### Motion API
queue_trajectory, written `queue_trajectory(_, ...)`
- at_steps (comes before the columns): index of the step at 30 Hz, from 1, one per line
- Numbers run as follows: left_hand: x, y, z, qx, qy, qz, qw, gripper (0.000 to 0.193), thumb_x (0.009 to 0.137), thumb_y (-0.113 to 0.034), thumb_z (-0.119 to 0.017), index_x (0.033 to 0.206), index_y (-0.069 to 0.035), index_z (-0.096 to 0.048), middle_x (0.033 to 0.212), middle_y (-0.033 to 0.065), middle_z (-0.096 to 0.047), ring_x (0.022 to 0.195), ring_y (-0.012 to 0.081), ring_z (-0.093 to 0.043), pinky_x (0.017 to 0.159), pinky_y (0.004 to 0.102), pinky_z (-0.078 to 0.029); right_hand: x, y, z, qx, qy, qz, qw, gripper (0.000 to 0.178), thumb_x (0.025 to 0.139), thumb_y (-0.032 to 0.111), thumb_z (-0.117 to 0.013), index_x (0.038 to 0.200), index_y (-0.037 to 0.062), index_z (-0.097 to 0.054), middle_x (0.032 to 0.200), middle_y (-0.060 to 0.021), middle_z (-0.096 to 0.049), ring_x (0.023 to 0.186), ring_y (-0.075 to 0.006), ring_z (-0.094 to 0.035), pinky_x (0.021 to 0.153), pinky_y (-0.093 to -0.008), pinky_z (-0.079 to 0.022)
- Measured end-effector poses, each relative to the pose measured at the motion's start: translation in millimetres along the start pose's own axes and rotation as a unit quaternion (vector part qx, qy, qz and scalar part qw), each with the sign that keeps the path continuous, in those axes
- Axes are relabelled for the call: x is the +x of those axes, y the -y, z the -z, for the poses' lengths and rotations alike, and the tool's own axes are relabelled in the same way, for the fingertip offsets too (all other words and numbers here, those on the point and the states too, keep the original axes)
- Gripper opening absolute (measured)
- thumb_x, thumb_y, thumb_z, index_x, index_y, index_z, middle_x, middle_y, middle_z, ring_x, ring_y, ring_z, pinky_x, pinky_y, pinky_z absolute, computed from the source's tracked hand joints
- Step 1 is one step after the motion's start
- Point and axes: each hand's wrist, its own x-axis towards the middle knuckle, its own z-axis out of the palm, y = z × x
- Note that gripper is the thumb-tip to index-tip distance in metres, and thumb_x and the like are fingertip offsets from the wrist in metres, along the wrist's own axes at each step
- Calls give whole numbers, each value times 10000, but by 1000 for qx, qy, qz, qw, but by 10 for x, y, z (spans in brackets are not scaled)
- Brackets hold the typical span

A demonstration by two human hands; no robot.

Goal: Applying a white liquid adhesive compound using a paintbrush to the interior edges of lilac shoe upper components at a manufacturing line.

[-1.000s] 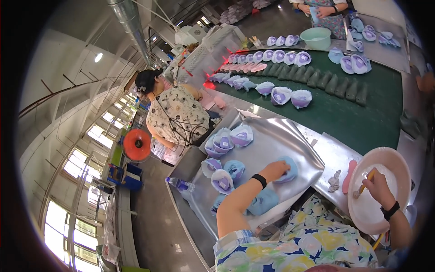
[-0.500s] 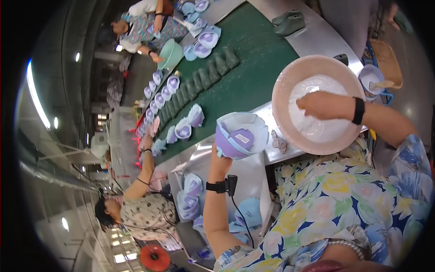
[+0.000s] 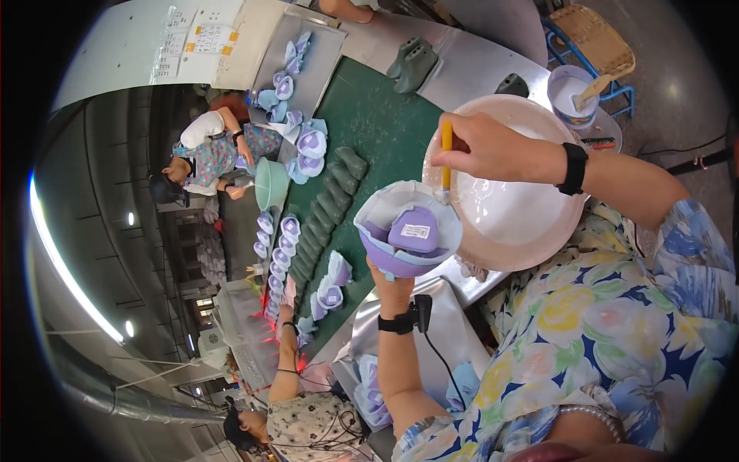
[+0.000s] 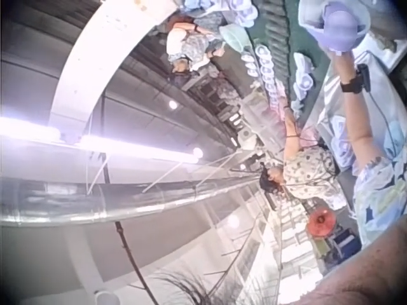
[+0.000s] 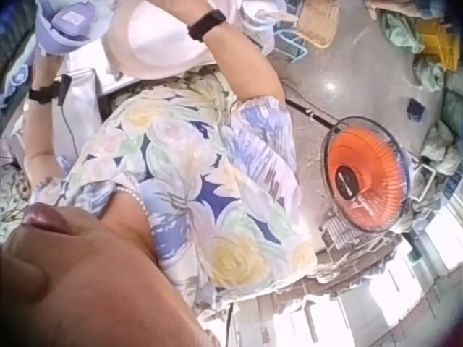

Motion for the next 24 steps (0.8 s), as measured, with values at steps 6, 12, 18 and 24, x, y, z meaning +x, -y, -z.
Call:
queue_trajectory(6, 139, -288, -231, -147, -118, -38, 981, 331, 871, -49, -633, 1179, 54, -574, 1231, 100, -588, 1053, 181, -597, 879, 304, -495, -97, -81, -136, 74, -25, -96, 992, 337, 827, 263, -684, 830, -53, -565, 695, -178, -615, 623, -248, -610, 583, -336, -472)
queue_trajectory(12, 137, -417, -210, 4, -194, -116, 974, 319, 852, -33, -646, 1162, 25, -600, 1148, 131, -599, 987, 210, -618, 858, 295, -484, -176, 87, -230, 133, 33, -164, 977, 328, 835, 269, -674, 823, -43, -574, 711, -143, -633, 643, -190, -623, 576, -307, -483)
queue_trajectory(18, 207, -452, -30, 152, -164, -89, 971, 282, 854, -35, -627, 1130, 15, -599, 1142, 148, -601, 974, 247, -621, 837, 328, -499, -245, 81, -154, 170, -14, -70, 983, 249, 839, 214, -683, 868, -2, -561, 720, -93, -625, 629, -150, -591, 559, -267, -447)
queue_trajectory(24, 166, -326, -16, -490, -40, 286, 823, 361, 901, -127, -564, 1248, -33, -524, 1171, 123, -599, 1037, 297, -608, 875, 455, -518, -246, -16, 79, 97, 30, 65, 993, 154, 872, 113, -649, 985, 51, -564, 867, -68, -636, 776, -167, -609, 706, -283, -476)
